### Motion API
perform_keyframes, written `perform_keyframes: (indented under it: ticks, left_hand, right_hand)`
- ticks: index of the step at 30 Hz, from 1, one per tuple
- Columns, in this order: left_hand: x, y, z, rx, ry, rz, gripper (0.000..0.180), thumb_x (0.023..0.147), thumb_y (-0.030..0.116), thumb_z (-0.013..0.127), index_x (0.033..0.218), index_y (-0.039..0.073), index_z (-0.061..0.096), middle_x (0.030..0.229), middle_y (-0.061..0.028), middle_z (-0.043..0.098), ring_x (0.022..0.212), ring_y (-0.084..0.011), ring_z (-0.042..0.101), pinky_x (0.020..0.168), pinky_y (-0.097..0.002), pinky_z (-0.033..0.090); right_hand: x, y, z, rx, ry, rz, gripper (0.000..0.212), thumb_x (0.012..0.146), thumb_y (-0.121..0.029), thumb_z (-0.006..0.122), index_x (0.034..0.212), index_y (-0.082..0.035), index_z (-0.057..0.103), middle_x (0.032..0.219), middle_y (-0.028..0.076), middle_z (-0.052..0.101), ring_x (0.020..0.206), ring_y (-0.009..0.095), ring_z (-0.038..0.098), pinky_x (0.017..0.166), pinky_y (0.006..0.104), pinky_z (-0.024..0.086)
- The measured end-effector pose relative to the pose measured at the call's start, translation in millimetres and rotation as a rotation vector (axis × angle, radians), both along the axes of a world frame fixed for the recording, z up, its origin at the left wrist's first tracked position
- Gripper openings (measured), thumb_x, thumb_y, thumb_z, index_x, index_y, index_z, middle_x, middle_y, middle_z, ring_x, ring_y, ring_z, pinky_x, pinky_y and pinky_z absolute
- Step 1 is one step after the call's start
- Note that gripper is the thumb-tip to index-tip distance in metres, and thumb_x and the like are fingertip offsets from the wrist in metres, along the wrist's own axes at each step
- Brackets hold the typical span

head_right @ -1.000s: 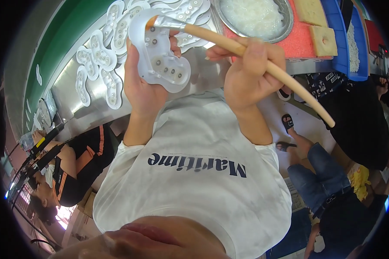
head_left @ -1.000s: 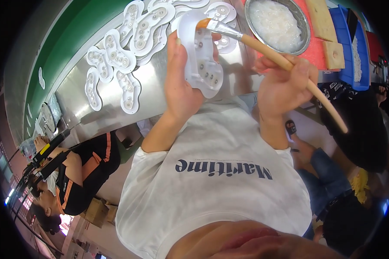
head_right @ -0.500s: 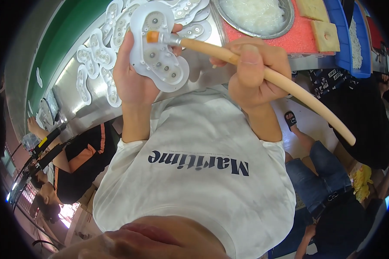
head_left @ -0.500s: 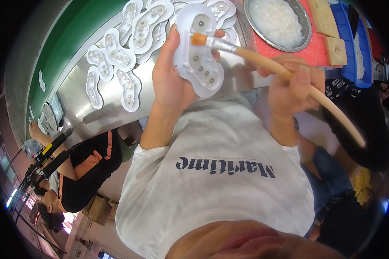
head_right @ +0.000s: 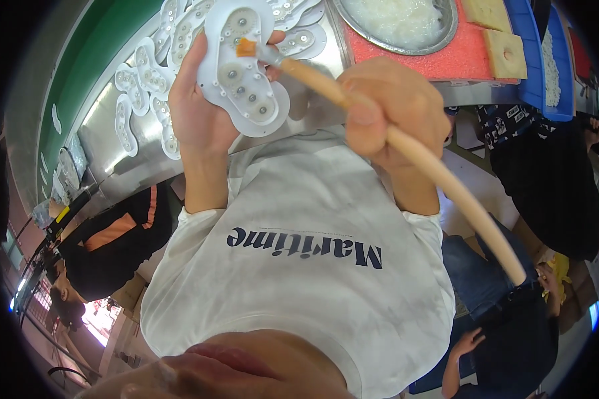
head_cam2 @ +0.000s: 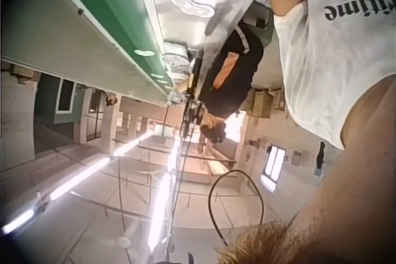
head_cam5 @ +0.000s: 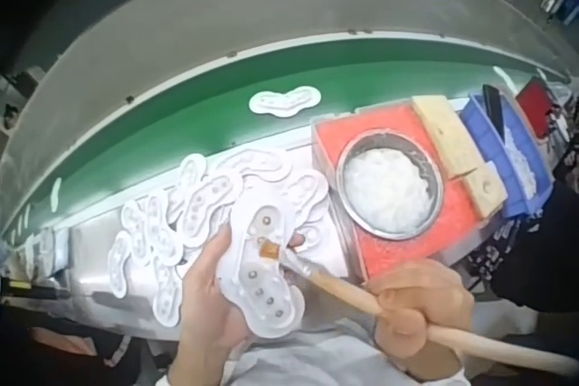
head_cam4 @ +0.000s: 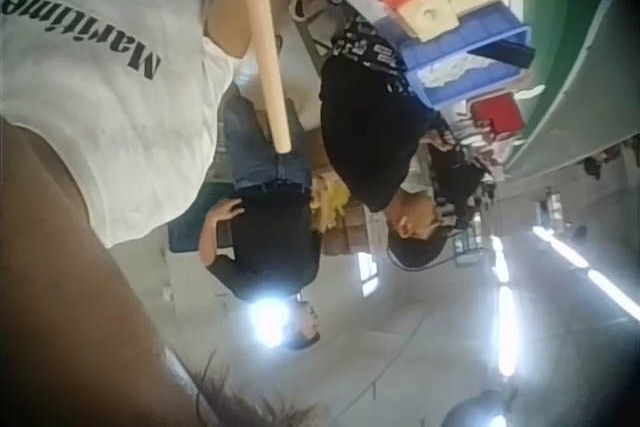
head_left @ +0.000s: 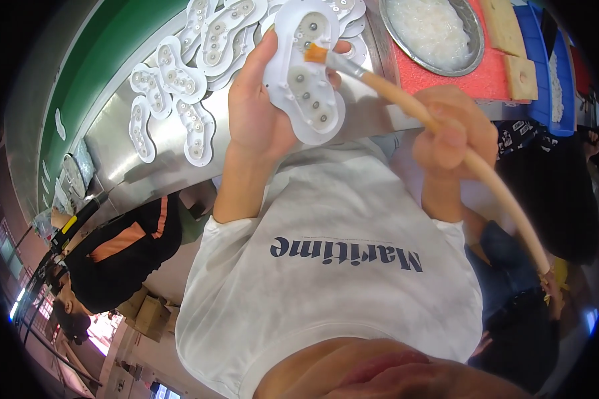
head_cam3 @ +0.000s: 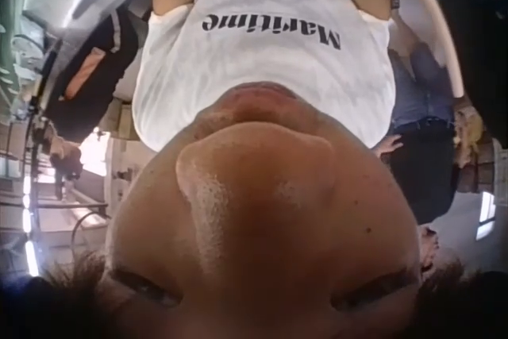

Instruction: Applying a white glue or paste to small plastic components using a handheld brush on an assembly line.

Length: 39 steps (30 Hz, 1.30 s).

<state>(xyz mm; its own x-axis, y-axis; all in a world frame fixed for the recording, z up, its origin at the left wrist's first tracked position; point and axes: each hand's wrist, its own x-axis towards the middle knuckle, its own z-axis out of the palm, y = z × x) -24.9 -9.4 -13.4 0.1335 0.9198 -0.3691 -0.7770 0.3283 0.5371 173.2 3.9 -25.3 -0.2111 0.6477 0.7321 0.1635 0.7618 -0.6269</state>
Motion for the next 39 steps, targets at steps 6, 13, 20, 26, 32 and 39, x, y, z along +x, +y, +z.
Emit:
perform_keyframes:
  ticks: [6, 13, 20, 26, 32, 39]
  left_hand:
    - [1, -4, -12, -0.069, -0.118, -0.054, 0.051, 0.098, 0.037, 0.03, 0.127, -0.002, 0.045, 0.111, -0.0197, 0.057, 0.084, -0.021, 0.057, 0.073, -0.0324, 0.049]
    - [3, -1, -23, -0.062, -0.101, -0.122, 0.05, 0.098, 0.037, 0.032, 0.127, -0.001, 0.045, 0.11, -0.0181, 0.059, 0.083, -0.0179, 0.058, 0.072, -0.031, 0.05]
    - [3, 3, -33, -0.067, -0.081, -0.116, 0.046, 0.098, 0.036, 0.033, 0.126, 0.002, 0.045, 0.109, -0.0177, 0.06, 0.082, -0.0162, 0.058, 0.072, -0.0304, 0.051]
    - [3, 9, -31, -0.065, -0.09, -0.126, 0.045, 0.098, 0.035, 0.033, 0.126, 0.002, 0.045, 0.107, -0.0164, 0.061, 0.082, -0.0163, 0.057, 0.072, -0.0301, 0.05]
    - [11, 16, -27, -0.075, -0.077, -0.15, 0.046, 0.098, 0.036, 0.032, 0.126, 0.002, 0.047, 0.106, -0.015, 0.062, 0.082, -0.0165, 0.057, 0.076, -0.0307, 0.048]
    - [14, 24, -25, -0.038, -0.025, -0.138, 0.048, 0.097, 0.037, 0.033, 0.125, 0.001, 0.047, 0.105, -0.0151, 0.062, 0.083, -0.0173, 0.057, 0.076, -0.0319, 0.048]
  right_hand:
    - [17, 10, -2, -0.089, 0.514, -0.126, 0.028, 0.092, -0.019, 0.049, 0.077, 0.005, 0.048, 0.064, 0.017, 0.061, 0.047, 0.021, 0.059, 0.042, 0.0275, 0.048]
    - [40, 40, 1, -0.29, 0.234, -0.585, 0.019, 0.091, -0.009, 0.054, 0.081, 0.007, 0.053, 0.065, 0.017, 0.061, 0.049, 0.02, 0.059, 0.048, 0.0289, 0.051]
    - [22, 61, -22, -0.389, 0.194, -0.411, 0.019, 0.092, -0.011, 0.054, 0.087, 0.007, 0.054, 0.067, 0.015, 0.062, 0.055, 0.017, 0.061, 0.053, 0.0263, 0.052]
    - [26, 63, -18, -0.399, 0.222, -0.447, 0.021, 0.094, -0.012, 0.051, 0.086, 0.007, 0.054, 0.069, 0.015, 0.062, 0.056, 0.018, 0.062, 0.053, 0.0273, 0.053]
    - [47, 60, 3, -0.273, 0.342, -0.63, 0.026, 0.094, -0.015, 0.045, 0.083, 0.007, 0.053, 0.068, 0.02, 0.061, 0.056, 0.023, 0.063, 0.053, 0.0305, 0.054]
    - [41, 23, 20, -0.391, 0.489, -0.459, 0.029, 0.09, -0.022, 0.044, 0.081, 0.005, 0.052, 0.067, 0.019, 0.058, 0.053, 0.026, 0.059, 0.049, 0.0342, 0.051]
